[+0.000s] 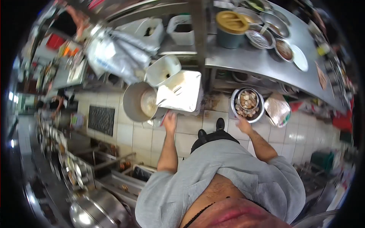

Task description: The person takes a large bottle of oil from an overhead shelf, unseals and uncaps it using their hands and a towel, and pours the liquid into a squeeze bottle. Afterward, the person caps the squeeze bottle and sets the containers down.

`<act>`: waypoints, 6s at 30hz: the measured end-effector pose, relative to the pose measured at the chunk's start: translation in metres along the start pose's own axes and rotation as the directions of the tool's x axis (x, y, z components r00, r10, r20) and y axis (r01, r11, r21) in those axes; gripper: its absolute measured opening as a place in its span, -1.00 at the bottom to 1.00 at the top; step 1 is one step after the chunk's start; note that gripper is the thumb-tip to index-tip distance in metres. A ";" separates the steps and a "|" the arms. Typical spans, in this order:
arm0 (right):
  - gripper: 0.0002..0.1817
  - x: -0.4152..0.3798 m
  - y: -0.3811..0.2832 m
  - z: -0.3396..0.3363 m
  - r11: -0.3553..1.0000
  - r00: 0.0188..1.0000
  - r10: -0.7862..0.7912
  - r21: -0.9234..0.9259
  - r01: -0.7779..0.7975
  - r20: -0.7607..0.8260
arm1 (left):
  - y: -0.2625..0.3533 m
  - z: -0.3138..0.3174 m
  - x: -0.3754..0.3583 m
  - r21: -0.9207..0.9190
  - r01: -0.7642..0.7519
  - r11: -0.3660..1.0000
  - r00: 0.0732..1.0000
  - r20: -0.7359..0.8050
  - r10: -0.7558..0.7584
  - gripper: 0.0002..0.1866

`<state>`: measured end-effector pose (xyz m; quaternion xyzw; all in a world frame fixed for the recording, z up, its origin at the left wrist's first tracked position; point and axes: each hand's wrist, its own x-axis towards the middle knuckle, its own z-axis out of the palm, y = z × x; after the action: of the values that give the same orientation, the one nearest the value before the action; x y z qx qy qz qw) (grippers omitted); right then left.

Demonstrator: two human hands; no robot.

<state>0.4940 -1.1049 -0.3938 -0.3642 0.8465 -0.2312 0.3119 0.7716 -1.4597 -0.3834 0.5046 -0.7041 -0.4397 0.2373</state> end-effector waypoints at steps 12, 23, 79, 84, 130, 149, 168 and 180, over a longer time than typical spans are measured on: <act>-0.52 -0.183 0.125 0.044 0.604 0.574 0.778 0.551 -0.576 -0.254 | -0.110 0.022 -0.064 0.541 -0.509 0.670 0.098 0.809 -0.579 -0.73; -0.51 -0.220 0.159 -0.006 0.788 0.742 0.570 0.490 -0.372 -0.353 | 0.194 0.266 -0.093 -0.034 -0.456 0.889 0.445 0.857 0.261 -0.63; -0.69 -0.146 0.671 -0.737 0.964 0.526 -0.195 -0.260 -0.052 -0.828 | 0.702 0.968 -0.448 0.102 -0.931 0.350 0.330 0.647 0.687 -0.23; -0.65 -0.151 0.676 -0.744 0.974 0.533 -0.224 -0.194 0.113 -0.816 | 0.711 0.977 -0.435 0.253 -0.828 0.500 0.552 0.519 0.652 -0.26; -0.68 -0.145 0.403 -0.540 0.745 0.579 -0.602 -0.127 0.655 -0.549 | 0.180 0.579 -0.574 0.373 0.468 0.801 0.856 0.036 -0.516 -0.34; -0.62 -0.012 0.482 -0.362 0.758 0.599 -0.196 -0.267 0.595 0.777 | 0.155 0.610 -0.778 0.112 0.908 0.403 0.418 -0.213 -0.883 -0.40; -0.74 -0.023 0.316 -0.230 0.785 0.288 -0.213 -0.012 0.620 0.934 | 0.271 0.672 -0.814 -0.621 0.714 0.324 -0.135 -0.577 -0.806 -0.55; -0.46 0.011 0.414 -0.104 0.298 -0.273 -0.418 0.414 0.860 0.866 | 0.264 0.761 -0.919 -0.731 0.667 -0.142 -0.354 -0.143 -0.924 -0.45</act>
<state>0.2197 -0.8362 -0.5815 -0.8738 0.1470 0.0650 0.4589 0.3948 -0.2982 -0.4372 0.9118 0.1543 -0.3486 0.1528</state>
